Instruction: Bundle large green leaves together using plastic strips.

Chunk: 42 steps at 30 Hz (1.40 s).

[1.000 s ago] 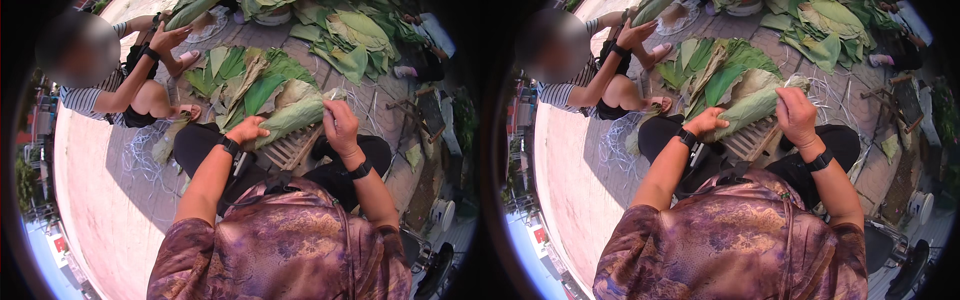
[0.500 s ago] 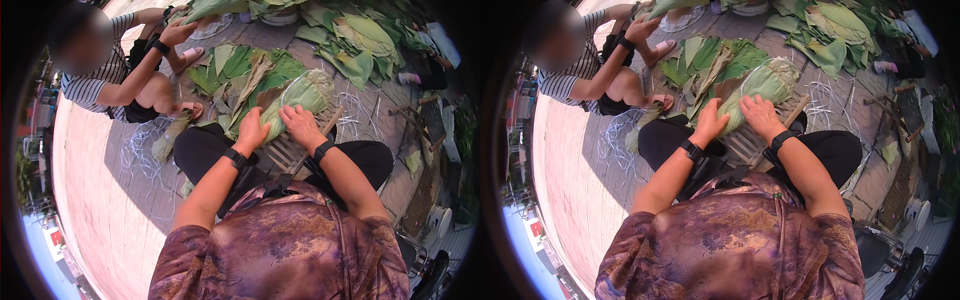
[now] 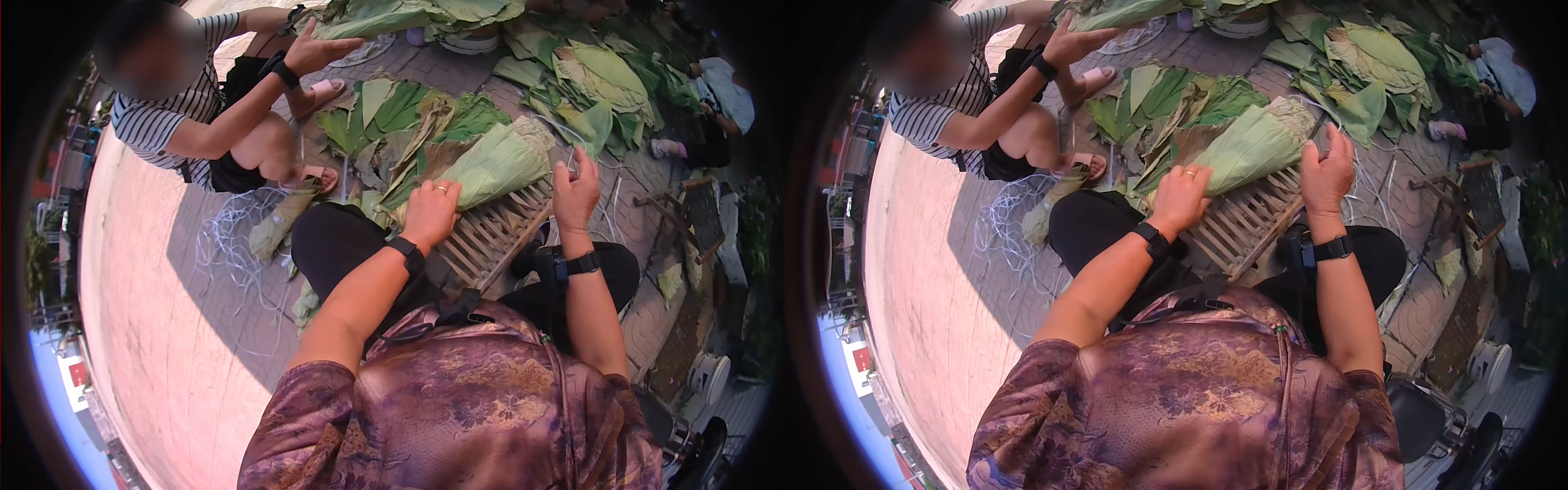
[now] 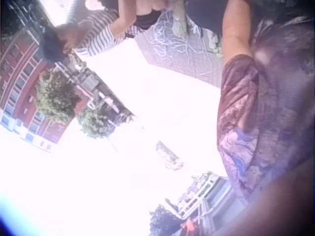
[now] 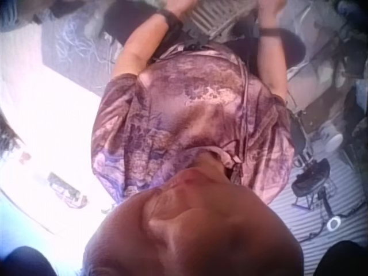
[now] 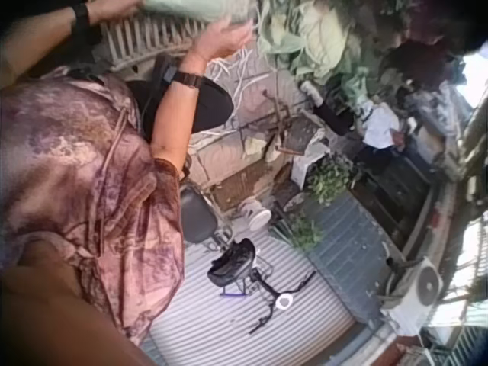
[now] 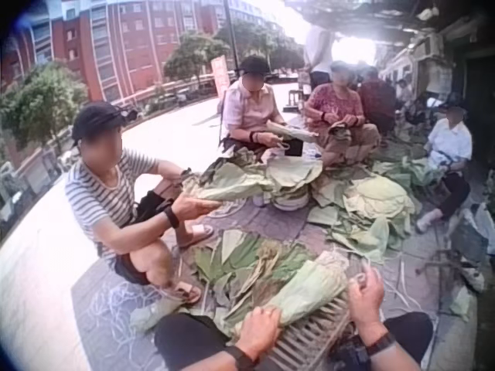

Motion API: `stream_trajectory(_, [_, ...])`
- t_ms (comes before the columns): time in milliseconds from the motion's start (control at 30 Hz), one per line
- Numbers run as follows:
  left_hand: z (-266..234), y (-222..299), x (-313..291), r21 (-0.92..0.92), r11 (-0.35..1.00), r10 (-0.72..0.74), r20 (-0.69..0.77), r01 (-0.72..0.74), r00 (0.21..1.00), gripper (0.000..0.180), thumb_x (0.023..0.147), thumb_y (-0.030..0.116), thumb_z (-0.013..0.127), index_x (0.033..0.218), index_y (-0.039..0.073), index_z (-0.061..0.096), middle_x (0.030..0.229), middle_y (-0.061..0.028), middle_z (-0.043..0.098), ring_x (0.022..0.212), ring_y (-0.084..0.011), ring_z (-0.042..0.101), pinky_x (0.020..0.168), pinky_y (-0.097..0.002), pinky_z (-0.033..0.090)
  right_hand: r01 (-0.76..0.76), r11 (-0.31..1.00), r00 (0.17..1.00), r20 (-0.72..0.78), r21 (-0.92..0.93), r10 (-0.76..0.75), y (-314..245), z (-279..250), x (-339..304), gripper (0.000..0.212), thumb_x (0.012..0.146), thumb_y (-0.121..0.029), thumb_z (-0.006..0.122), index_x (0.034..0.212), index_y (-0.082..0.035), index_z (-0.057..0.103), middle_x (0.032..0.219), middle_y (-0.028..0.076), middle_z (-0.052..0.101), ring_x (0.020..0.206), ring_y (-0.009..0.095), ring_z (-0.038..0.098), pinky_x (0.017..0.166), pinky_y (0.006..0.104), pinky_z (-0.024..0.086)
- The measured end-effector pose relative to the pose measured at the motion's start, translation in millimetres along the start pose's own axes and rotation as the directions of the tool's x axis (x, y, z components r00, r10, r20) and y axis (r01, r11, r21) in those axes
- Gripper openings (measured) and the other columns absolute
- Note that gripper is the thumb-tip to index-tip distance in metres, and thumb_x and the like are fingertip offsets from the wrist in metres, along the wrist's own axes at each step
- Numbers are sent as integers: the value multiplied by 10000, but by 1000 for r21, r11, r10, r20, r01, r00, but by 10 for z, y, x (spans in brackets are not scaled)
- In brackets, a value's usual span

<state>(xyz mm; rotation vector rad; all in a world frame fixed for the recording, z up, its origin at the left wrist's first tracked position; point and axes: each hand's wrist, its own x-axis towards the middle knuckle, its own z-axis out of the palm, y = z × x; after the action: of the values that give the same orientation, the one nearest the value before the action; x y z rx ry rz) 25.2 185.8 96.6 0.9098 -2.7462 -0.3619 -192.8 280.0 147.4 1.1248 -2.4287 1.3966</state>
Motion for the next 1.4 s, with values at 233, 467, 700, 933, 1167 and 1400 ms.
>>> stream_trajectory(233, [101,-65,95,-537,817,30,401,209,916,534,700,152,696,1175,44,478,1127,-116,549,1015,-307,529,873,-363,417,-16,994,1000,-12,106,18,20,-219,-309,395,745,-75,572,1134,-20,525,1109,130,527,741,172,577,672,280,474])
stream_trajectory(467, [205,-386,47,-784,413,-82,476,464,876,580,725,201,713,1196,-10,448,1128,-121,535,1044,-195,506,898,-346,398,349,935,775,580,-63,-250,-73,296,-836,461,711,-144,632,1149,-92,500,1182,115,490,941,307,564,781,405,476])
stream_trajectory(700, [241,-142,3,-323,871,-395,-10,371,919,771,722,313,684,1292,-56,317,1308,-242,372,1221,-385,326,1028,-405,252,304,947,730,664,-107,-160,-193,468,-668,414,733,-157,585,1134,-97,505,1227,109,470,922,331,573,776,418,479])
stream_trajectory(933, [95,158,54,-297,868,-351,201,398,915,915,650,353,734,1315,-55,255,1282,-257,397,1175,-378,408,964,-400,356,264,961,766,624,-86,-155,18,450,-741,392,728,-153,574,1115,-100,542,1201,101,502,894,329,584,763,419,485])
stream_trajectory(1167, [212,-64,115,-344,819,-336,361,459,870,806,585,308,780,1228,23,387,1141,-211,517,1065,-384,480,895,-419,399,-328,848,939,244,416,243,494,174,-427,323,784,-83,526,1092,8,569,1035,154,616,944,240,601,850,296,438])
stream_trajectory(1400, [123,298,16,-301,878,-342,147,372,928,708,614,249,768,1188,38,412,1126,-195,508,1065,-364,479,883,-416,405,134,971,940,-285,-198,-188,137,-472,659,329,778,-56,504,1098,10,545,1082,180,576,1008,318,549,862,362,433])
